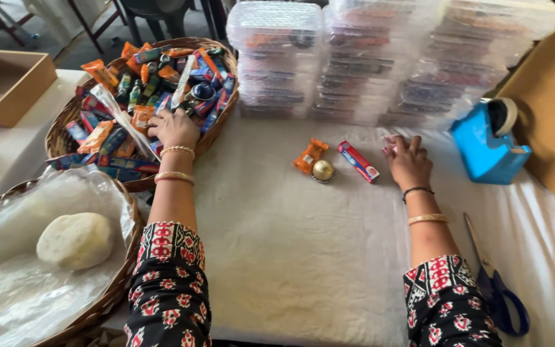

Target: The recorder is packing various small items including chocolates and toiletries into plastic bags and boxes.

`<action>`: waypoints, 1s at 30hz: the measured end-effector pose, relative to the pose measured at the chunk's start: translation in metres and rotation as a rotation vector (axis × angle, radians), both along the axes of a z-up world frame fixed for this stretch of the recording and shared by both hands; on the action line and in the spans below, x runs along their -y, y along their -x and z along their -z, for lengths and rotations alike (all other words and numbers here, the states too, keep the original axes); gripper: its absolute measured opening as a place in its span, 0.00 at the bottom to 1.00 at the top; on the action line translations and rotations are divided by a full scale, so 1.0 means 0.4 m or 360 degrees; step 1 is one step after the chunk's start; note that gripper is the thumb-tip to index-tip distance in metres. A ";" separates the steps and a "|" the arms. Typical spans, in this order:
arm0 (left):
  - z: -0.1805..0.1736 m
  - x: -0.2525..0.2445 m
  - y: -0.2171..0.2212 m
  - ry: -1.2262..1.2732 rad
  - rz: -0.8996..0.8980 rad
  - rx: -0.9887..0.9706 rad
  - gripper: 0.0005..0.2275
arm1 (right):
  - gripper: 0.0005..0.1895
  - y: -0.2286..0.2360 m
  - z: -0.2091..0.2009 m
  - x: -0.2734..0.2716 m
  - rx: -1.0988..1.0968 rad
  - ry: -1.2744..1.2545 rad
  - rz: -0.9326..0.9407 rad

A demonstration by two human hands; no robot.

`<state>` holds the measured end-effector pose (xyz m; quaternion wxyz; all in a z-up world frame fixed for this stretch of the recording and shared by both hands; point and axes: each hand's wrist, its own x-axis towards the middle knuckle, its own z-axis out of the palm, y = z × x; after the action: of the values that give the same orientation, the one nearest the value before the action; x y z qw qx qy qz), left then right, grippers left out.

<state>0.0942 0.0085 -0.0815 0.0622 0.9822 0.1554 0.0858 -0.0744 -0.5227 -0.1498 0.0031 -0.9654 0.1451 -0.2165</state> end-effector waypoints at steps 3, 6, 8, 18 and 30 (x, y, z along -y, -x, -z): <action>-0.020 0.005 0.023 0.0090 0.0069 -0.0015 0.18 | 0.23 0.008 -0.004 -0.003 -0.0001 0.0013 -0.0005; 0.030 -0.031 -0.031 0.0315 0.0035 0.0007 0.24 | 0.21 0.002 0.007 0.001 0.0019 0.0004 -0.0042; 0.003 -0.030 -0.016 0.0321 0.0029 -0.0048 0.25 | 0.21 0.002 0.012 0.007 0.0025 0.0017 -0.0040; 0.089 -0.169 -0.254 0.0553 0.0406 0.0030 0.21 | 0.23 0.005 -0.002 -0.005 0.0011 -0.0035 -0.0041; -0.112 -0.129 -0.122 0.0497 0.0353 0.0311 0.17 | 0.22 0.007 0.000 -0.006 0.0038 -0.0023 -0.0023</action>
<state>0.1428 0.0601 -0.0367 0.2374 0.9587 0.0510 0.1481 -0.0773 -0.5202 -0.1499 0.0133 -0.9637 0.1397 -0.2270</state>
